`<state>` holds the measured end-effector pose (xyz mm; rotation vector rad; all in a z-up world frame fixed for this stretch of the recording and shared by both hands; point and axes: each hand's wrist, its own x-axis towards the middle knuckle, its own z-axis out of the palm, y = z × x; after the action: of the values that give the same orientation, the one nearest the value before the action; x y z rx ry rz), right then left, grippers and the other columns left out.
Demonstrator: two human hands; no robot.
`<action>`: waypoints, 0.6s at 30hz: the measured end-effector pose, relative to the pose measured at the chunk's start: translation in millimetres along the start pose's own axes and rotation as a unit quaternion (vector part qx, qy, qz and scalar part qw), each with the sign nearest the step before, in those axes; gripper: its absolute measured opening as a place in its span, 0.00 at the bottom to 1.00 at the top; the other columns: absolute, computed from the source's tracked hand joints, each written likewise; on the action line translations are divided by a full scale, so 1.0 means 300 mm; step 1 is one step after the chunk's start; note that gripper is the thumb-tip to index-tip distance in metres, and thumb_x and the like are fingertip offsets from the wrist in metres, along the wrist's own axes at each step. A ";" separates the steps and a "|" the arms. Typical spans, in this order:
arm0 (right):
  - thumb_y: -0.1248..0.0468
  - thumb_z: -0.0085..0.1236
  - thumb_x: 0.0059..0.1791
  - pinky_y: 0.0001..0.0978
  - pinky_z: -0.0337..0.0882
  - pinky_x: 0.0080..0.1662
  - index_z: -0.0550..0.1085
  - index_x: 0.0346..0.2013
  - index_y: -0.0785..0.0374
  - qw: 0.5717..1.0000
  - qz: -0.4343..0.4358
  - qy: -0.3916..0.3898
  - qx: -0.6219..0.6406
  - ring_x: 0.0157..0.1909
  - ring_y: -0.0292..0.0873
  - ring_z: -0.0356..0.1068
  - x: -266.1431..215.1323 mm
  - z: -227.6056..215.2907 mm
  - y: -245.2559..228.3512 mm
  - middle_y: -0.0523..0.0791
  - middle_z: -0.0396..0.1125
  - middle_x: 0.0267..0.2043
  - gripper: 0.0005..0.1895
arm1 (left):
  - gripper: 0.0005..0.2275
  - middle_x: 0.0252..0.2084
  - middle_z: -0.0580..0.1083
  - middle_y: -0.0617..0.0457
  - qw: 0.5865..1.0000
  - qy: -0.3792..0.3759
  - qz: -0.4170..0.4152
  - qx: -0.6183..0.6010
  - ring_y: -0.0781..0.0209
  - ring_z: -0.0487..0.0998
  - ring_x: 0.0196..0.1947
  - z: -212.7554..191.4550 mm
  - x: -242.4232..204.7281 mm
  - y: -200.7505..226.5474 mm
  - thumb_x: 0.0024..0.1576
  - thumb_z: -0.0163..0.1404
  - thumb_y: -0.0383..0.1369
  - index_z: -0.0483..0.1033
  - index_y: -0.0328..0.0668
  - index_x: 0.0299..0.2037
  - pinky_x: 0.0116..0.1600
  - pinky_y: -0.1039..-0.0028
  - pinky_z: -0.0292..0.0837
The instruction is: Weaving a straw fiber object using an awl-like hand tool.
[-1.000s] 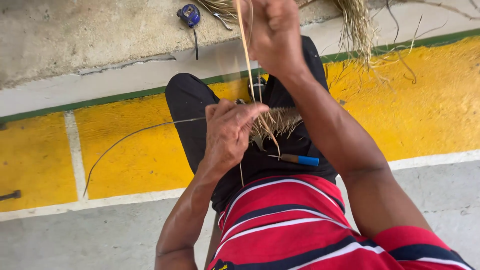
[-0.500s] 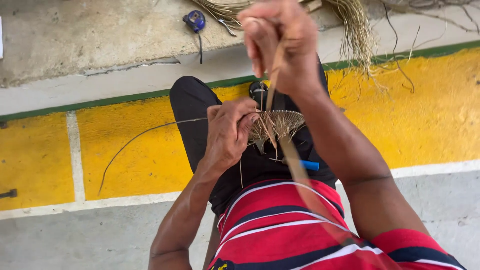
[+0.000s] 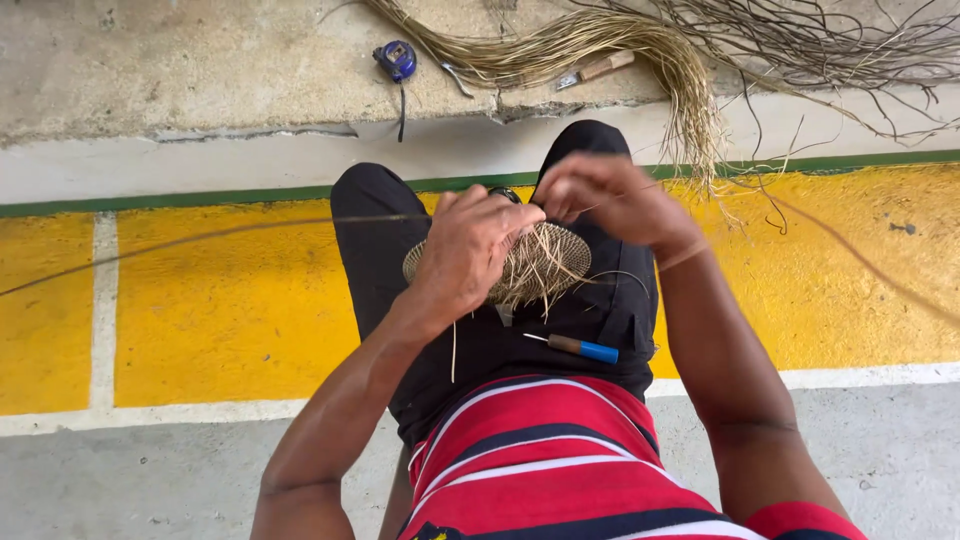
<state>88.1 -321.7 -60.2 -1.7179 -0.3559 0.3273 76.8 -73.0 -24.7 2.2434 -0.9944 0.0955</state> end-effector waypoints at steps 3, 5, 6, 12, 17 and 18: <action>0.66 0.50 0.58 0.26 0.72 0.50 0.75 0.49 0.66 0.992 -0.017 -0.108 0.065 0.47 0.31 0.69 0.021 0.018 0.045 0.41 0.72 0.43 0.09 | 0.18 0.37 0.68 0.56 0.999 0.034 0.006 -0.027 0.58 0.69 0.42 -0.011 -0.013 0.029 0.58 0.54 0.22 0.78 0.50 0.58 0.50 0.65 0.60; 0.67 0.52 0.57 0.25 0.71 0.49 0.75 0.48 0.66 0.987 0.013 -0.126 0.103 0.46 0.30 0.69 0.019 0.019 0.040 0.40 0.71 0.43 0.08 | 0.20 0.39 0.67 0.56 1.000 0.014 0.017 -0.020 0.58 0.69 0.43 -0.013 -0.043 0.033 0.58 0.53 0.22 0.77 0.51 0.60 0.52 0.65 0.61; 0.68 0.53 0.56 0.25 0.71 0.48 0.76 0.47 0.66 0.981 0.036 -0.140 0.133 0.45 0.30 0.68 0.028 0.015 0.032 0.39 0.70 0.42 0.07 | 0.22 0.40 0.66 0.56 0.999 -0.001 0.038 -0.011 0.58 0.68 0.45 -0.020 -0.050 0.030 0.57 0.53 0.21 0.76 0.51 0.62 0.55 0.66 0.63; 0.71 0.54 0.57 0.25 0.68 0.49 0.72 0.48 0.68 0.976 -0.066 -0.160 0.135 0.47 0.30 0.66 -0.005 0.041 0.044 0.40 0.66 0.43 0.05 | 0.20 0.40 0.67 0.58 0.998 0.023 0.046 0.020 0.58 0.68 0.44 -0.013 -0.093 0.061 0.57 0.55 0.24 0.76 0.52 0.60 0.54 0.63 0.60; 0.69 0.51 0.60 0.29 0.77 0.49 0.71 0.46 0.67 0.996 -0.065 -0.005 0.060 0.42 0.32 0.72 0.051 -0.061 -0.003 0.41 0.69 0.39 0.03 | 0.20 0.43 0.69 0.60 0.998 0.014 0.058 0.022 0.59 0.69 0.46 0.015 -0.101 0.108 0.57 0.55 0.24 0.77 0.53 0.59 0.57 0.63 0.60; 0.69 0.51 0.58 0.29 0.76 0.48 0.72 0.46 0.68 0.999 -0.018 -0.018 0.036 0.41 0.33 0.72 0.055 -0.081 -0.029 0.41 0.70 0.37 0.05 | 0.21 0.43 0.69 0.60 0.997 0.027 0.060 0.034 0.60 0.69 0.46 0.016 -0.088 0.092 0.56 0.55 0.23 0.77 0.54 0.59 0.57 0.64 0.60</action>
<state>112.5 -335.3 -47.7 -1.6345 -0.3958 0.3403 38.3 -72.6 -21.7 2.2284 -1.1111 0.2446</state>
